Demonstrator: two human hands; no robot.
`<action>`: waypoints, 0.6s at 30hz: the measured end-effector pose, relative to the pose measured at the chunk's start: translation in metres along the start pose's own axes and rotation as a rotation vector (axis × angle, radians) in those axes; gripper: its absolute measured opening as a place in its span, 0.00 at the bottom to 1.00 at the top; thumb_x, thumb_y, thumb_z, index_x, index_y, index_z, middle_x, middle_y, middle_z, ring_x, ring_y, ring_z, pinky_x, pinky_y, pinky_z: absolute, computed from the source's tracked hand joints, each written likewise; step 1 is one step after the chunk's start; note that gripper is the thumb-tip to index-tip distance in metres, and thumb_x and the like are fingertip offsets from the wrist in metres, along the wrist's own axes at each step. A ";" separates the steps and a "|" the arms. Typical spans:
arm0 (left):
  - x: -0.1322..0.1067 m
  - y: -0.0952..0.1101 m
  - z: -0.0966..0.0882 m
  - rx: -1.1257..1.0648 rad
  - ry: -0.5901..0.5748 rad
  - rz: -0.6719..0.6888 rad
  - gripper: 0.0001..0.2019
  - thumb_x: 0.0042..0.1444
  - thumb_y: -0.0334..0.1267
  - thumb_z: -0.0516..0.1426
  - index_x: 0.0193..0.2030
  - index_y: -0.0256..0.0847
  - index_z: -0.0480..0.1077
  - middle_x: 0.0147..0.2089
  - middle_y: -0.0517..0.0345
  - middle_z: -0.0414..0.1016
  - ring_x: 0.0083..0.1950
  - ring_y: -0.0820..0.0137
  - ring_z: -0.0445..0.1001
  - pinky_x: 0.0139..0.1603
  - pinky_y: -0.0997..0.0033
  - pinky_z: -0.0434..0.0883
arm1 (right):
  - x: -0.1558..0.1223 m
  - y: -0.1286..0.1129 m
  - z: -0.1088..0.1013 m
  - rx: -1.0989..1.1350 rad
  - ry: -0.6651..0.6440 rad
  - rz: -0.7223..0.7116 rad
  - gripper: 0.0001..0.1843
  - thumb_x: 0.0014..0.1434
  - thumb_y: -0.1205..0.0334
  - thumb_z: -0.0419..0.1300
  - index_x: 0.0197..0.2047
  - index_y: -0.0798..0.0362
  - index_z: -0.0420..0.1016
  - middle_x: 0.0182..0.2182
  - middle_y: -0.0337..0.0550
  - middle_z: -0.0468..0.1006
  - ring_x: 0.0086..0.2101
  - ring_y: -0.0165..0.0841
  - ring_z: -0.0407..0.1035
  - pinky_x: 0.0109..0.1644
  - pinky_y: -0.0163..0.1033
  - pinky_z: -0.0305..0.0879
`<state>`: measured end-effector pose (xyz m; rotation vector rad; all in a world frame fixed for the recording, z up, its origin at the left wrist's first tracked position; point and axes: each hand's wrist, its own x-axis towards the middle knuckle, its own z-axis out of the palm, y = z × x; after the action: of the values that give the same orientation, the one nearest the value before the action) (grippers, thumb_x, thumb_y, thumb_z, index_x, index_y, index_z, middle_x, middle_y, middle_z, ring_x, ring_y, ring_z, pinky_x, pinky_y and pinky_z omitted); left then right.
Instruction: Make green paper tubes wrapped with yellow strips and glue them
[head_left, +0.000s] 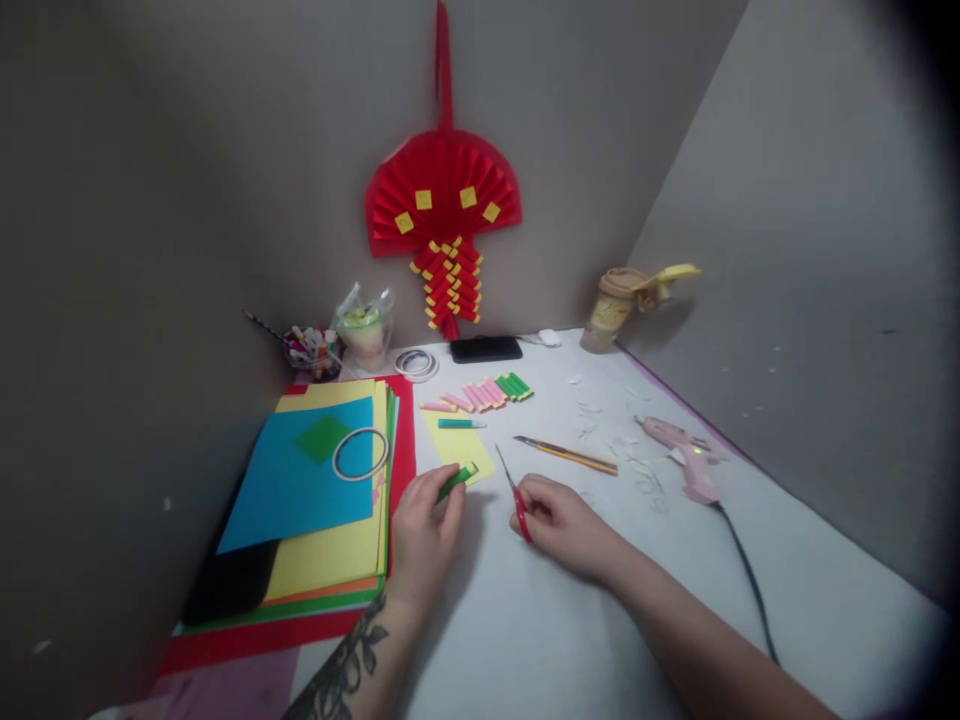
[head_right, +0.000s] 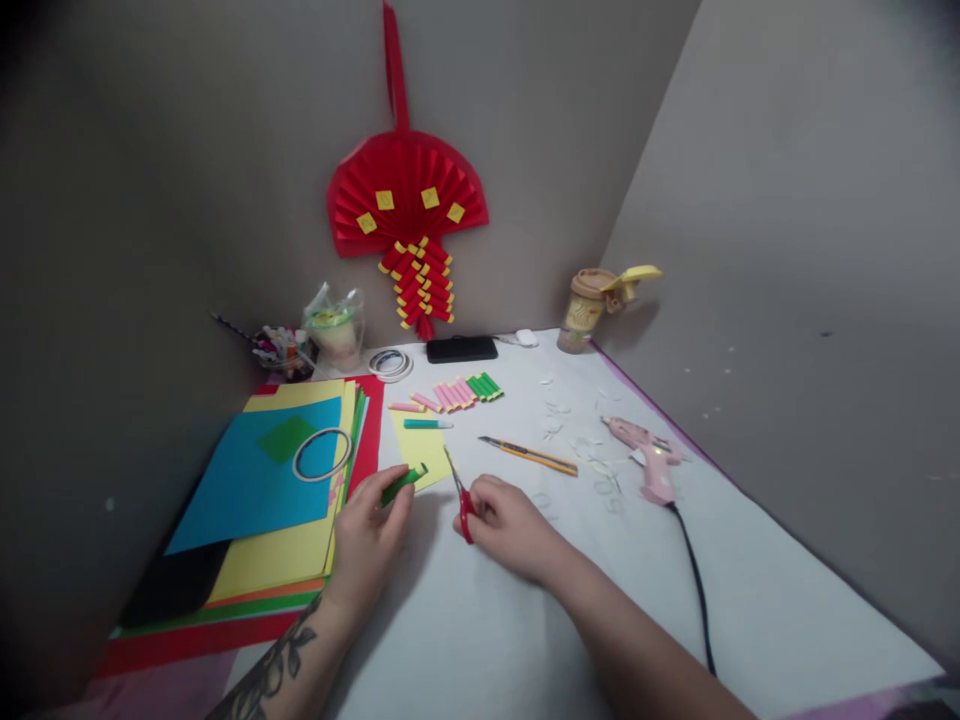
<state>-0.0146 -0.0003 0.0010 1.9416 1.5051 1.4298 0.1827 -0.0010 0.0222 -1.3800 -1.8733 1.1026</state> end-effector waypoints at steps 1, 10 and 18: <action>0.000 0.000 0.001 -0.024 0.001 -0.045 0.11 0.56 0.36 0.56 0.46 0.42 0.71 0.43 0.51 0.77 0.45 0.66 0.75 0.46 0.65 0.73 | 0.001 0.000 0.000 -0.002 0.017 0.005 0.14 0.51 0.64 0.57 0.22 0.51 0.55 0.24 0.34 0.62 0.26 0.28 0.58 0.29 0.33 0.55; 0.005 0.006 0.003 -0.313 -0.077 -0.409 0.15 0.55 0.43 0.57 0.46 0.39 0.71 0.46 0.48 0.77 0.45 0.67 0.76 0.43 0.69 0.73 | 0.001 0.003 0.002 -0.014 0.009 -0.025 0.13 0.52 0.63 0.58 0.23 0.51 0.56 0.25 0.34 0.60 0.26 0.28 0.57 0.29 0.34 0.54; 0.007 0.003 0.006 -0.750 -0.178 -0.700 0.23 0.52 0.47 0.60 0.52 0.38 0.68 0.46 0.44 0.77 0.39 0.69 0.76 0.37 0.72 0.71 | 0.002 0.005 0.002 -0.081 0.057 -0.113 0.11 0.50 0.67 0.58 0.26 0.51 0.57 0.29 0.36 0.61 0.29 0.29 0.59 0.33 0.34 0.55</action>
<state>-0.0082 0.0067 0.0043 0.9337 1.1422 1.1949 0.1830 0.0013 0.0169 -1.3181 -1.9483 0.9316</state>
